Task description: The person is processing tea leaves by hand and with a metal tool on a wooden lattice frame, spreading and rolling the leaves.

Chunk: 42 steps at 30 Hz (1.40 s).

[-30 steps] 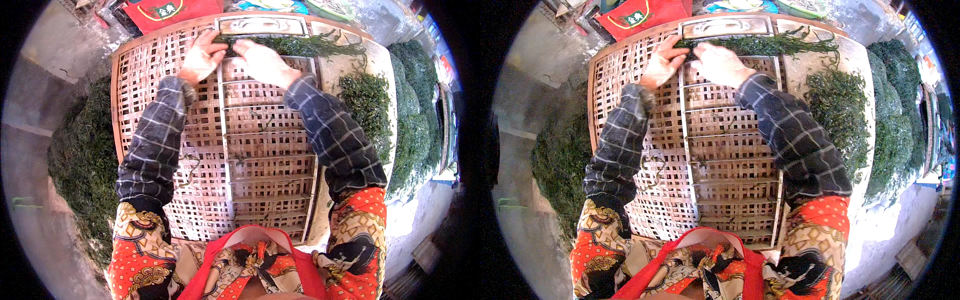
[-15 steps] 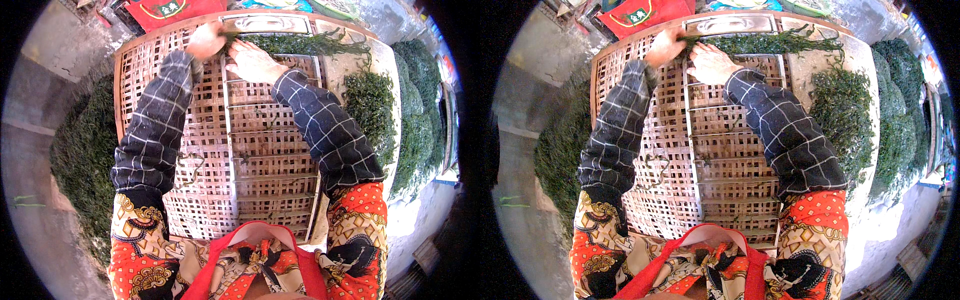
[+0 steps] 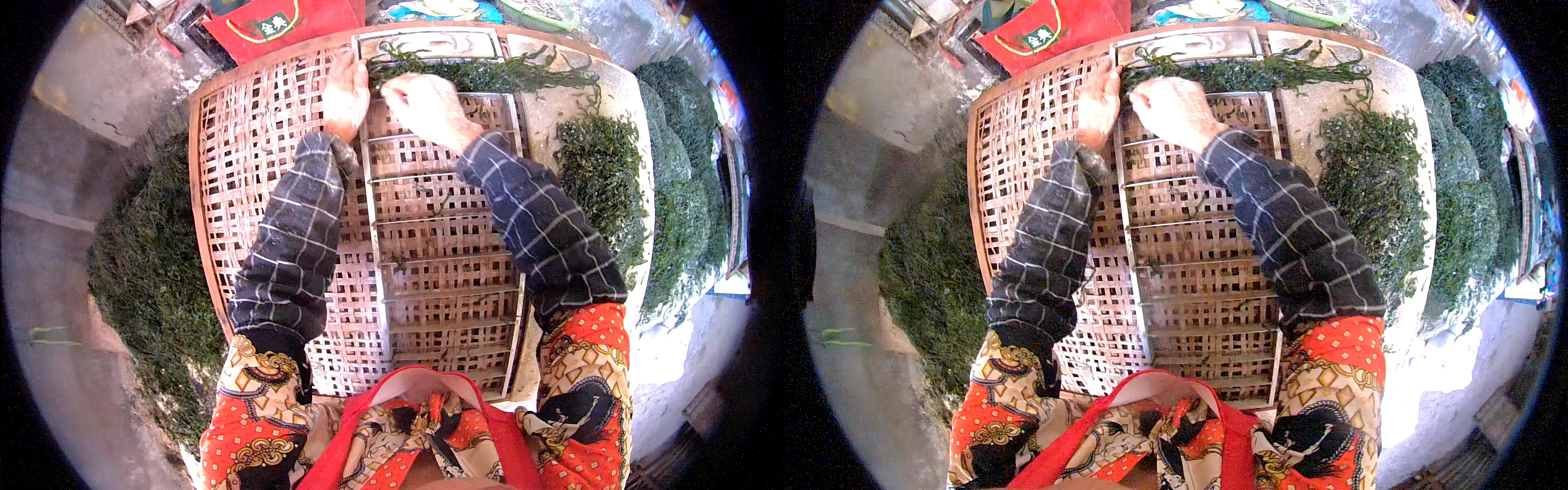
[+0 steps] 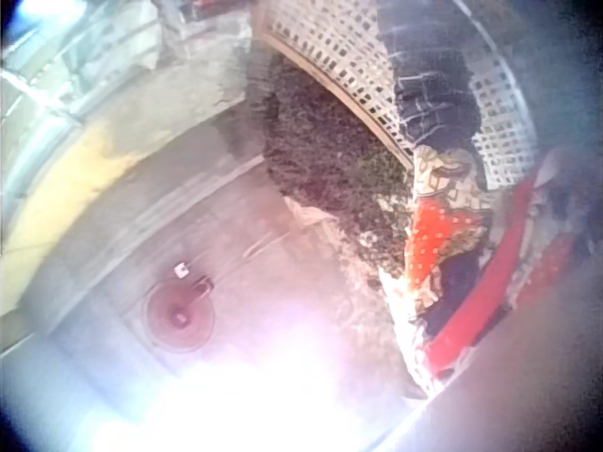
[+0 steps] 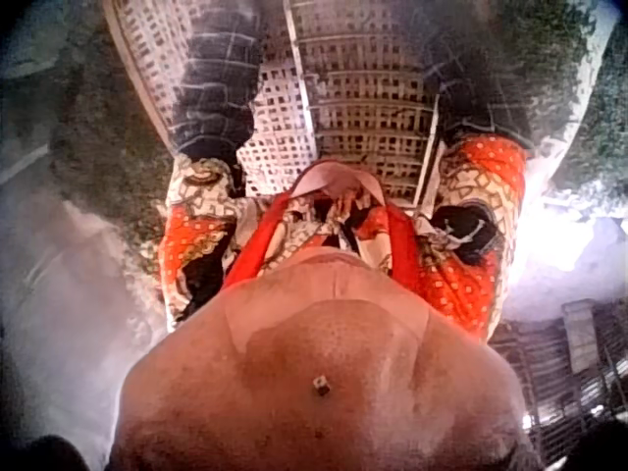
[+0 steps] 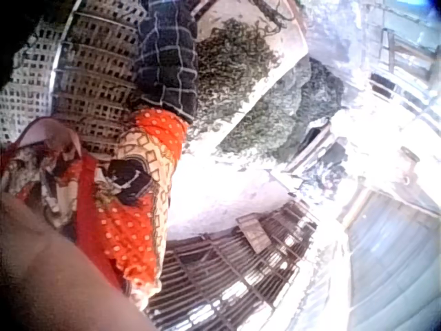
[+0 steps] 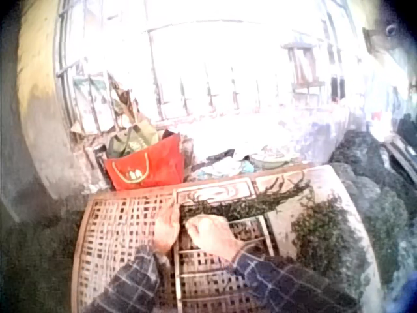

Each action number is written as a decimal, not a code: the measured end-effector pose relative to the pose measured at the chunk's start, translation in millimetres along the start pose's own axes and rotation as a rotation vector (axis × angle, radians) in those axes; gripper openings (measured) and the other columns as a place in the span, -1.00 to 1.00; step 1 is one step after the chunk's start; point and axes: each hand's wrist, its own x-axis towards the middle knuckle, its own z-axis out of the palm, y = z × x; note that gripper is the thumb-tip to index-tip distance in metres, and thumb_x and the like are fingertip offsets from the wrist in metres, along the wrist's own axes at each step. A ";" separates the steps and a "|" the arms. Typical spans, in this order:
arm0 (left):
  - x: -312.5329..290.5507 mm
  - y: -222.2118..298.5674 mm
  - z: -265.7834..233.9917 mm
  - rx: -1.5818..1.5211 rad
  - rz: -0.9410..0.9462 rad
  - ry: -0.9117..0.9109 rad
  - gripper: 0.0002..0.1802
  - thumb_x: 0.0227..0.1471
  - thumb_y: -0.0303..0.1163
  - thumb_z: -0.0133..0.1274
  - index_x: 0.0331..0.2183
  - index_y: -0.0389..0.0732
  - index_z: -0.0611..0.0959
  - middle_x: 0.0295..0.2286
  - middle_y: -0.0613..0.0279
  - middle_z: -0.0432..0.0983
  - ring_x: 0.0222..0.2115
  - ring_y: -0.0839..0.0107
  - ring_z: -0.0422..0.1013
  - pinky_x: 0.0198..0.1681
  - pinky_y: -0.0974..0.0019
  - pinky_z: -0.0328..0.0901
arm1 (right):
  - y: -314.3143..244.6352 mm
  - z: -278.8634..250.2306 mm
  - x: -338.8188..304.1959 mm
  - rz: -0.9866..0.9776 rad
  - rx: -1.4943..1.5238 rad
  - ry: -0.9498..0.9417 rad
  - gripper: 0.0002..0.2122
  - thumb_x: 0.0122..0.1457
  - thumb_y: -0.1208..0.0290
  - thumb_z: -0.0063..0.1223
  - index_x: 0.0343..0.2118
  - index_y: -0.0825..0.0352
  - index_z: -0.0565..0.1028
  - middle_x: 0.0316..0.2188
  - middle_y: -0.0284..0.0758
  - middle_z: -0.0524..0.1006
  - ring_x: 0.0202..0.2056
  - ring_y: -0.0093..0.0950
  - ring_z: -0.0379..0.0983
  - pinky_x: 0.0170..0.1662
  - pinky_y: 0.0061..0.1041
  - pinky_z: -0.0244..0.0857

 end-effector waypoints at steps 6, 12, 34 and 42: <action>28.3 39.4 -11.4 0.318 -0.022 -0.337 -0.47 0.22 -0.08 -0.38 -0.26 -0.16 0.65 -0.28 0.12 0.58 -0.14 0.12 0.44 0.14 -0.17 0.00 | 7.7 25.4 -11.5 -0.273 -0.207 0.186 -0.73 0.05 0.35 0.04 -0.25 0.45 0.49 -0.30 -0.20 0.50 -0.12 -0.26 0.39 0.07 -0.20 0.15; -21.6 43.9 0.2 0.238 0.549 -0.533 -0.43 0.23 0.02 -0.31 0.08 -0.16 0.40 0.09 -0.02 0.26 0.15 0.13 0.16 0.23 0.02 -0.03 | 60.9 -17.8 -44.9 -0.054 -0.469 0.280 -0.77 0.16 0.32 -0.08 -0.43 0.38 0.52 -0.44 -0.21 0.48 -0.29 -0.31 0.43 -0.17 -0.30 0.30; -17.3 123.6 85.5 0.311 0.627 -0.646 -0.25 0.06 0.09 -0.05 -0.03 -0.46 0.40 -0.03 -0.29 0.32 0.06 -0.11 0.20 0.18 0.01 0.03 | 108.6 -90.3 0.6 0.137 -0.751 -0.284 -0.75 -0.02 0.32 0.08 -0.26 0.29 0.53 -0.29 -0.17 0.52 -0.20 -0.29 0.47 -0.10 -0.36 0.32; -17.5 134.5 88.3 0.217 0.546 -0.858 -0.51 0.05 -0.02 -0.04 -0.11 -0.17 0.55 -0.24 -0.11 0.51 -0.25 -0.01 0.46 -0.13 0.06 0.33 | 97.0 -54.5 49.1 -0.263 -0.443 -0.253 -0.87 -0.10 0.39 -0.01 -0.65 0.31 0.51 -0.65 -0.18 0.48 -0.48 -0.21 0.47 -0.43 -0.22 0.31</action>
